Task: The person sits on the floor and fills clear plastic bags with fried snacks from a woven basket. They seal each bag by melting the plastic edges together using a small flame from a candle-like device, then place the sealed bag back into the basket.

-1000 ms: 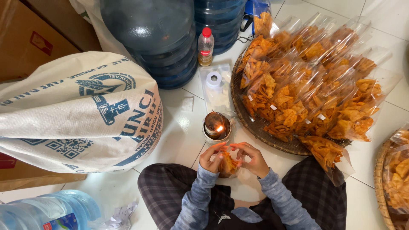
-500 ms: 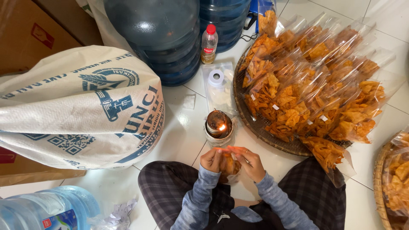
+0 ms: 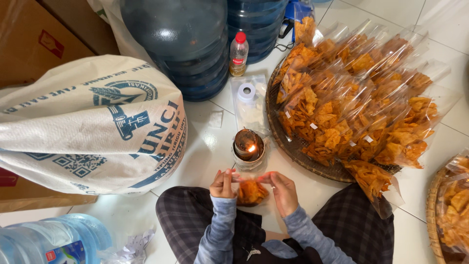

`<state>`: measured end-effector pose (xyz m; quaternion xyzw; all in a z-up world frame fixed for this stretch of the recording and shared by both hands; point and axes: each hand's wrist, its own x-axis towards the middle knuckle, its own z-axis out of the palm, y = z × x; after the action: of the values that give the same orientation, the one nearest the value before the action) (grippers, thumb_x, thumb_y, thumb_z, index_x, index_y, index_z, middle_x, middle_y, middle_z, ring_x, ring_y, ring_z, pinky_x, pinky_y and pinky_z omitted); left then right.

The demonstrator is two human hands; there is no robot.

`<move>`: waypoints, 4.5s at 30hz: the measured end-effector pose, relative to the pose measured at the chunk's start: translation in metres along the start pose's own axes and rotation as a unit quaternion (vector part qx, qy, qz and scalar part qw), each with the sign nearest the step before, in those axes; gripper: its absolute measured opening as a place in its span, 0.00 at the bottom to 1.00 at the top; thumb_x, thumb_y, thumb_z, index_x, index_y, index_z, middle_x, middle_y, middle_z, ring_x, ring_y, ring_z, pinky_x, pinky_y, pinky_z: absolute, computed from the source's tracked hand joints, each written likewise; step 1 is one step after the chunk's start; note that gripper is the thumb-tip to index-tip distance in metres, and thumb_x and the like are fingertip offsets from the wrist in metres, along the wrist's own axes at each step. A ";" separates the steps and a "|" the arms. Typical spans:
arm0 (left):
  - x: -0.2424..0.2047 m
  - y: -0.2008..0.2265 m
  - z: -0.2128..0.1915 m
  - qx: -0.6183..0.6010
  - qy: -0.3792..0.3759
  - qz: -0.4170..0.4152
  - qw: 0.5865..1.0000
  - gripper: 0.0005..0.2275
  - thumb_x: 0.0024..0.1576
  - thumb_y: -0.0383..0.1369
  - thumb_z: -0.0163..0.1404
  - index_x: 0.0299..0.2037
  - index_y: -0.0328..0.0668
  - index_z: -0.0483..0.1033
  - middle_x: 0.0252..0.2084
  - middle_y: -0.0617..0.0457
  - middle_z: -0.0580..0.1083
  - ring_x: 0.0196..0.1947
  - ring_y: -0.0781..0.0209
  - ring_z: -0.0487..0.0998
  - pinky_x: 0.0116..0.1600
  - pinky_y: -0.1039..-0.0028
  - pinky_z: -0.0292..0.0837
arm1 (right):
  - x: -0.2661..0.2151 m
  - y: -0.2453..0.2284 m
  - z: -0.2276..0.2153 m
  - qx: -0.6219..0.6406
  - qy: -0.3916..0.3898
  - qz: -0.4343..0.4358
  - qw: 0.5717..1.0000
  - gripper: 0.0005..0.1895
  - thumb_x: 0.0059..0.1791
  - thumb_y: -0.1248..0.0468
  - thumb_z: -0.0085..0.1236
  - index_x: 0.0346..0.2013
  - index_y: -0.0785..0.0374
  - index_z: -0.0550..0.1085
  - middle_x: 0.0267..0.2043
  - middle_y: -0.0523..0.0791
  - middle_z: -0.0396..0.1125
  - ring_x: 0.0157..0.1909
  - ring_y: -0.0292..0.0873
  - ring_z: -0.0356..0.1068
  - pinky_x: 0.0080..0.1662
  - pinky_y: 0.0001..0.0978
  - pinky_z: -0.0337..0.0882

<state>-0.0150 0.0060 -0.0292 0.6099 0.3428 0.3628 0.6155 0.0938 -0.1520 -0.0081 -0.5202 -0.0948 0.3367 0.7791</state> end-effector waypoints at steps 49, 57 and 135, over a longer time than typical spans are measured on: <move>0.032 0.022 0.002 -0.218 -0.185 -0.112 0.952 0.14 0.52 0.19 0.53 0.47 0.43 0.77 0.48 0.54 0.80 0.52 0.62 0.80 0.62 0.67 0.71 | 0.042 -0.066 -0.029 -0.433 -0.103 -0.313 0.839 0.09 0.46 0.77 0.61 0.39 0.66 0.80 0.45 0.48 0.77 0.43 0.40 0.79 0.43 0.27 0.79; 0.037 -0.056 0.027 -0.166 -0.234 -0.093 0.953 0.10 0.56 0.23 0.63 0.46 0.31 0.83 0.41 0.44 0.81 0.38 0.58 0.80 0.47 0.72 0.76 | 0.040 -0.067 -0.022 -0.419 -0.088 -0.298 0.853 0.08 0.47 0.78 0.57 0.37 0.67 0.79 0.45 0.47 0.77 0.43 0.40 0.79 0.45 0.28 0.79; 0.066 -0.031 0.027 -0.088 -0.088 -0.047 0.991 0.04 0.49 0.23 0.63 0.32 0.32 0.83 0.33 0.50 0.79 0.32 0.64 0.79 0.41 0.76 0.75 | 0.096 0.002 0.006 -0.147 -0.011 -0.018 0.989 0.07 0.49 0.68 0.63 0.39 0.67 0.75 0.39 0.42 0.73 0.41 0.33 0.70 0.45 0.24 0.70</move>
<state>0.0429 0.0498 -0.0579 0.5662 0.2824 0.3076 0.7107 0.1627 -0.0874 -0.0267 -0.6235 -0.1612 0.3107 0.6991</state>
